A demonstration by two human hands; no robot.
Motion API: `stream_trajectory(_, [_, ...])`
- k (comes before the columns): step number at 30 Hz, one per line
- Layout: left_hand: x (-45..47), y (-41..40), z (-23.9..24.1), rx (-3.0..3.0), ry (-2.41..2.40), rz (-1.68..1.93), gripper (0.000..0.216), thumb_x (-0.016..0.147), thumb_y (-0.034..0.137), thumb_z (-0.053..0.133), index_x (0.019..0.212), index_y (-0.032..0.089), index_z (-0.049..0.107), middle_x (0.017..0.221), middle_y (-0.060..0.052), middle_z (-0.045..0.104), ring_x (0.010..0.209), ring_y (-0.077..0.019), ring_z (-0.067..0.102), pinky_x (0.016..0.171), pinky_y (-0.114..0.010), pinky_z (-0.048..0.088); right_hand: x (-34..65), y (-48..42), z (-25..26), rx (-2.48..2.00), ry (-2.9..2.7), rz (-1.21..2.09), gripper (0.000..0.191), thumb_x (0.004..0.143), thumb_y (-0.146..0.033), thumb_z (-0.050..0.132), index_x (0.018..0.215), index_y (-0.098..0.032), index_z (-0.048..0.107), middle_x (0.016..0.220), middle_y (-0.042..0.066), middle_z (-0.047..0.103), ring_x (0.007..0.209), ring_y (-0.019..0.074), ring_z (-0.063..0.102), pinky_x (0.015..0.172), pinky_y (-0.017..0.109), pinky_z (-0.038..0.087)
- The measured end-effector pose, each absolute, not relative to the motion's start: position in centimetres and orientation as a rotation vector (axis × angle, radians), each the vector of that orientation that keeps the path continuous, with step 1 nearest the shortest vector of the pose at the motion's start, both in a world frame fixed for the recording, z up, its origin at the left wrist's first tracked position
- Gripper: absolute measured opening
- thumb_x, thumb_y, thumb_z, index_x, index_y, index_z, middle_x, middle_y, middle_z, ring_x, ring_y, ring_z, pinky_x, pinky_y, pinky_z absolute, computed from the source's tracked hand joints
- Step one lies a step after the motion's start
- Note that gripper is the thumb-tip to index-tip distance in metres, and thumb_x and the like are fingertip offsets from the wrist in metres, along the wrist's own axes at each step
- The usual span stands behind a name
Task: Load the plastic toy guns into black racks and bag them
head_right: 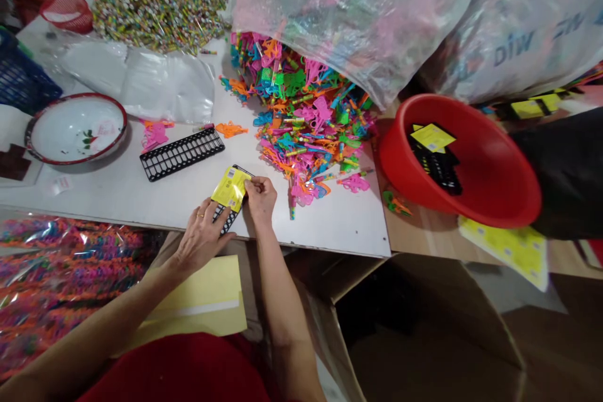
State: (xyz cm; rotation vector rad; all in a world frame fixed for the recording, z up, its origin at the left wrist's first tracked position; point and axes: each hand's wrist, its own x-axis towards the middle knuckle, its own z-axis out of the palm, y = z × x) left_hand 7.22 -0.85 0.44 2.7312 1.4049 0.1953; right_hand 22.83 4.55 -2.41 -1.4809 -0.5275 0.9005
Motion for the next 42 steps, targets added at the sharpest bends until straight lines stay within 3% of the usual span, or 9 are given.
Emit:
stream_trajectory(11, [7.2,-0.8,0.3,2.713,1.422,0.083,0.062,0.088,0.041,0.057,0.141,0.01,0.045,0.145,-0.022,0.045,0.133,-0.0385,0.04,0.102,-0.05,0.04,22.5,4.4,-1.6,-1.562,-0.56,0.814,0.023,0.06,-0.035,0.065,0.074,-0.018,0.058,0.061,-0.004,0.057,0.059,0.012,0.052,0.057,0.025,0.045])
stream_trajectory(26, [7.5,-0.8,0.8,2.693,1.421,-0.025,0.062,0.09,0.041,0.053,0.142,0.008,0.043,0.147,-0.021,0.043,0.133,-0.0383,0.039,0.102,-0.051,0.041,22.0,4.8,-0.9,-1.849,-0.838,0.543,0.006,0.067,-0.025,0.052,0.072,-0.022,0.053,0.062,-0.004,0.056,0.059,0.0133,0.052,0.062,0.026,0.044])
stream_trajectory(42, [7.7,-0.2,2.4,2.634,1.398,-0.125,0.055,0.088,0.035,0.058,0.136,0.01,0.048,0.143,-0.02,0.046,0.131,-0.0382,0.041,0.098,-0.049,0.046,22.4,4.6,-0.5,-1.951,-0.86,0.559,0.004,0.064,-0.021,0.052,0.067,-0.023,0.052,0.058,-0.005,0.053,0.058,0.0145,0.051,0.061,0.026,0.042])
